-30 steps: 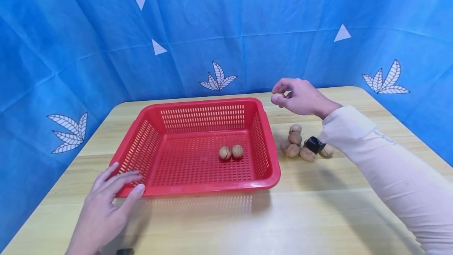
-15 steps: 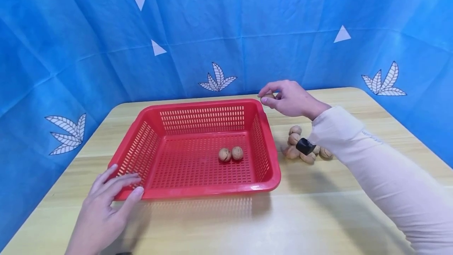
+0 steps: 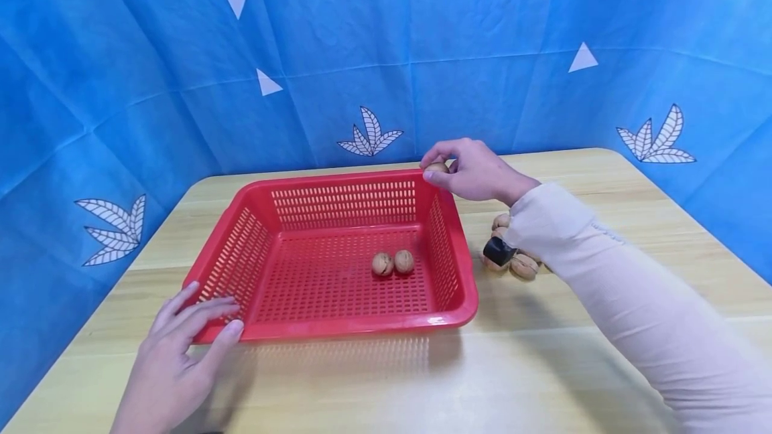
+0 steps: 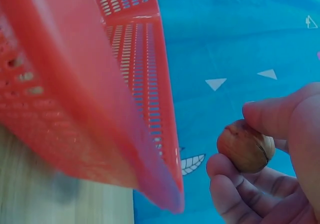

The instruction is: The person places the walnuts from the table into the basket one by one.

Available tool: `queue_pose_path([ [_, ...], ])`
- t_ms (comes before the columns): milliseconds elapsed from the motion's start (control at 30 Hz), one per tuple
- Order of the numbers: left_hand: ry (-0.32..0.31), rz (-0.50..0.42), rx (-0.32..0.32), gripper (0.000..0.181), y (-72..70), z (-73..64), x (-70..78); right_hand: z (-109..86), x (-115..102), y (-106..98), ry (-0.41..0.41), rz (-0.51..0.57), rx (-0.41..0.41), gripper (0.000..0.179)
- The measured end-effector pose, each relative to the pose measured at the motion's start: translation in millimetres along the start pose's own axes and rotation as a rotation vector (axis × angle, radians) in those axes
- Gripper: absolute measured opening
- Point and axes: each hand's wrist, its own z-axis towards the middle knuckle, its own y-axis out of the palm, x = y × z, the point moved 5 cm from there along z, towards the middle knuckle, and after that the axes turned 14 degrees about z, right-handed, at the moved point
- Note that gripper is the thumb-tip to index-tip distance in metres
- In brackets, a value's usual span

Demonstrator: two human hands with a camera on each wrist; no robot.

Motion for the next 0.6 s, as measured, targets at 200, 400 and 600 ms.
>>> queue_pose_path([
  [200, 0.001, 0.002, 0.009, 0.045, 1.2, -0.6, -0.9, 3.4, -5, 7, -0.012, 0.014, -0.019, 0.018],
  [400, 0.001, 0.013, 0.015, 0.046, 2.7, -1.1, -0.6, 5.3, -5, 15, 0.027, 0.05, -0.031, 0.02],
  [600, 0.005, 0.007, 0.02, 0.044, 4.1, -2.2, -1.5, 9.1, -7, 23, 0.014, 0.063, -0.042, 0.02],
])
